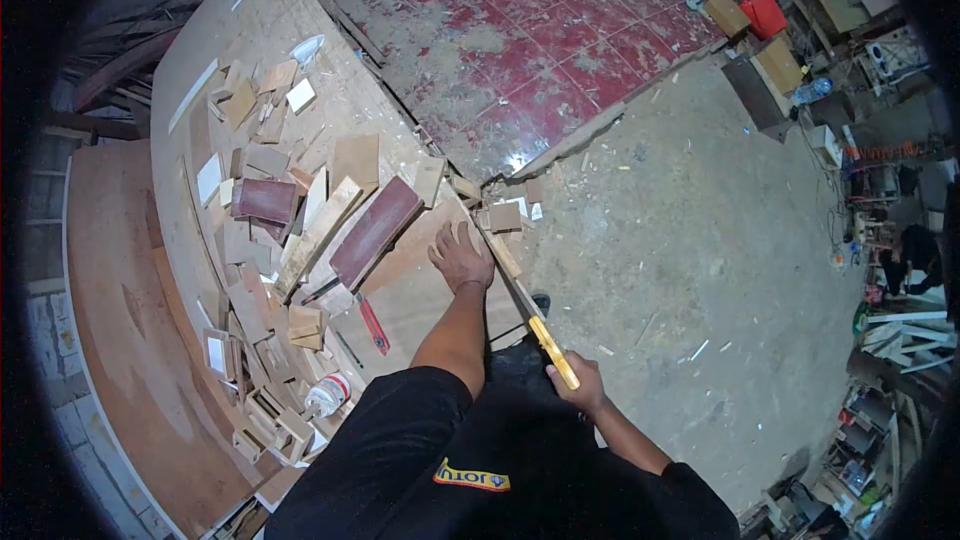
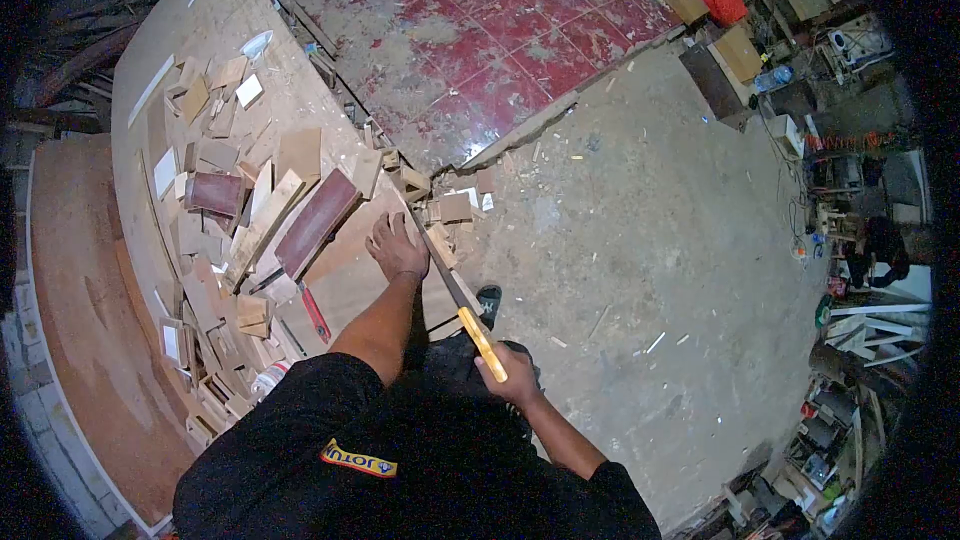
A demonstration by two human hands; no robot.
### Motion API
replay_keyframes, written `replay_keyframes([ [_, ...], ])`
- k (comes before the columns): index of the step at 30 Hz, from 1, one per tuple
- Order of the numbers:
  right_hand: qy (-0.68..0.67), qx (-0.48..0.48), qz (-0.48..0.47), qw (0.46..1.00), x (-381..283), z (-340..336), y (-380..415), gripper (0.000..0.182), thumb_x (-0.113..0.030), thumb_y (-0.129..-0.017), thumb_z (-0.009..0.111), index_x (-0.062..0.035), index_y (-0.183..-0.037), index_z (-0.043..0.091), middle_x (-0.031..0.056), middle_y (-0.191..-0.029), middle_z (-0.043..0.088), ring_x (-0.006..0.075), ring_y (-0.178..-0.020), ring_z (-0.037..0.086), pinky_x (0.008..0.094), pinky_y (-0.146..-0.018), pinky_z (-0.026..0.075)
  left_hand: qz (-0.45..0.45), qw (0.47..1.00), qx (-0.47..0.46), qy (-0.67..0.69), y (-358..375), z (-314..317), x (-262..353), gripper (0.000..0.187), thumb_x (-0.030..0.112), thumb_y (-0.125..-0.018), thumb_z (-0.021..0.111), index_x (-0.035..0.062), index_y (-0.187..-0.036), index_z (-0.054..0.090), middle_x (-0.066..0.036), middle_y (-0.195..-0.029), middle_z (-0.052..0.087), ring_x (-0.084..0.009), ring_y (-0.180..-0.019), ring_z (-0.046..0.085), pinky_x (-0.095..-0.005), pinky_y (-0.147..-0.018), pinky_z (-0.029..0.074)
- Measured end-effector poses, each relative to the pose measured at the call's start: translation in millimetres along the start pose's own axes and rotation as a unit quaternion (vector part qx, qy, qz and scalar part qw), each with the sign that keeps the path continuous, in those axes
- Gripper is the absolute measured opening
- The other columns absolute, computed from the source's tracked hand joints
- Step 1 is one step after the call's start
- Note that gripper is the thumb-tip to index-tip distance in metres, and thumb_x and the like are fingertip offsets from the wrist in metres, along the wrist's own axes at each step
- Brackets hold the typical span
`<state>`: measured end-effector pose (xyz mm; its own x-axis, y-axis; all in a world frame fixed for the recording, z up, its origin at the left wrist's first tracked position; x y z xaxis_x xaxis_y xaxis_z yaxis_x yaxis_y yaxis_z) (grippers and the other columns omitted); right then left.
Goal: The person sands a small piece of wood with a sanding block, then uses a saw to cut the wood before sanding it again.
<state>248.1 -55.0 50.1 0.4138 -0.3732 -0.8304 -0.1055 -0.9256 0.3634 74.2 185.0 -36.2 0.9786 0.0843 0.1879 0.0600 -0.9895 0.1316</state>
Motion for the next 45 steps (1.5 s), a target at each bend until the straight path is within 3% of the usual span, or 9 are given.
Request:
replay_keyframes([
  [16,0.010,0.014,0.022,1.000,2,0,14,0.030,-0.031,-0.083,0.070,-0.0036,-0.094,0.061,0.0188,-0.078,0.064,0.0381,-0.073,0.065,0.0433,-0.065,0.052,-0.011,0.999,-0.029,0.008,0,1,-2,0.057,0.038,-0.085,0.056,0.0140,-0.136,0.045,-0.011,-0.145,0.033,-0.0275,-0.139,0.023,-0.0537,-0.113,0.012],
  [18,0.000,0.026,-0.001,1.000,-2,-4,16,0.025,-0.025,-0.083,0.070,-0.0028,-0.083,0.058,0.0143,-0.063,0.058,0.0290,-0.056,0.062,0.0374,-0.055,0.048,-0.013,0.999,-0.033,0.010,0,1,-3,0.058,0.039,-0.086,0.055,0.0140,-0.136,0.044,-0.011,-0.145,0.033,-0.0278,-0.139,0.023,-0.0536,-0.113,0.012],
  [22,0.025,0.021,0.005,0.999,3,-6,21,0.026,-0.025,-0.083,0.070,-0.0032,-0.080,0.057,0.0140,-0.061,0.057,0.0291,-0.055,0.062,0.0377,-0.054,0.047,-0.011,0.999,-0.031,0.002,0,6,-4,0.058,0.040,-0.086,0.053,0.0143,-0.137,0.043,-0.011,-0.145,0.033,-0.0280,-0.139,0.023,-0.0538,-0.112,0.012],
  [24,0.017,-0.006,0.020,1.000,0,-2,17,0.027,-0.029,-0.085,0.067,-0.0042,-0.093,0.060,0.0188,-0.073,0.062,0.0389,-0.070,0.064,0.0437,-0.063,0.051,0.008,1.000,0.015,0.022,1,1,-2,0.057,0.034,-0.082,0.059,0.0126,-0.132,0.045,-0.014,-0.142,0.034,-0.0305,-0.137,0.025,-0.0562,-0.110,0.015],
  [34,0.013,-0.033,0.080,0.996,7,7,11,0.026,-0.028,-0.085,0.066,-0.0051,-0.095,0.061,0.0172,-0.078,0.064,0.0374,-0.073,0.065,0.0422,-0.065,0.051,-0.005,0.999,-0.031,-0.010,0,3,-1,0.057,0.041,-0.087,0.052,0.0136,-0.137,0.044,-0.011,-0.145,0.033,-0.0275,-0.139,0.023,-0.0537,-0.112,0.013],
  [36,-0.034,0.026,0.023,0.999,-4,-5,18,0.029,-0.028,-0.084,0.070,-0.0036,-0.076,0.055,0.0135,-0.059,0.053,0.0260,-0.051,0.055,0.0363,-0.053,0.045,-0.008,0.999,-0.038,-0.004,-1,3,-2,0.057,0.041,-0.087,0.052,0.0136,-0.136,0.044,-0.012,-0.145,0.033,-0.0275,-0.139,0.023,-0.0538,-0.112,0.013],
  [39,-0.052,0.011,0.048,0.997,-1,-6,24,0.029,-0.029,-0.083,0.071,-0.0034,-0.078,0.057,0.0139,-0.061,0.054,0.0258,-0.053,0.055,0.0360,-0.055,0.046,-0.009,0.999,-0.037,-0.010,-1,3,-2,0.056,0.041,-0.087,0.053,0.0138,-0.136,0.044,-0.012,-0.145,0.033,-0.0274,-0.139,0.023,-0.0541,-0.112,0.013],
  [42,0.025,-0.029,0.066,0.997,15,15,12,0.029,-0.027,-0.086,0.065,-0.0041,-0.103,0.061,0.0195,-0.074,0.064,0.0390,-0.071,0.066,0.0433,-0.064,0.052,-0.009,0.999,-0.041,-0.014,0,2,0,0.057,0.041,-0.087,0.053,0.0141,-0.136,0.043,-0.012,-0.145,0.033,-0.0274,-0.139,0.023,-0.0543,-0.112,0.013],
  [45,-0.026,0.046,-0.036,0.998,-20,15,-26,0.023,-0.023,-0.085,0.068,-0.0028,-0.086,0.059,0.0183,-0.072,0.061,0.0354,-0.064,0.063,0.0396,-0.059,0.048,-0.006,0.999,-0.040,-0.012,0,5,-2,0.058,0.040,-0.086,0.054,0.0148,-0.137,0.043,-0.011,-0.146,0.032,-0.0273,-0.139,0.023,-0.0541,-0.112,0.013],
])
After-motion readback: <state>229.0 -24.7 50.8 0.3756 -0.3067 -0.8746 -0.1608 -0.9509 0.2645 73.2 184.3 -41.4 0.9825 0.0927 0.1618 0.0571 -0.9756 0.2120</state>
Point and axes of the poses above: each hand's wrist, its own y-axis away from the middle knuckle, its own z-axis out of the palm, x = y × z, the point moved 10 cm from there along -y, towards the middle knuckle
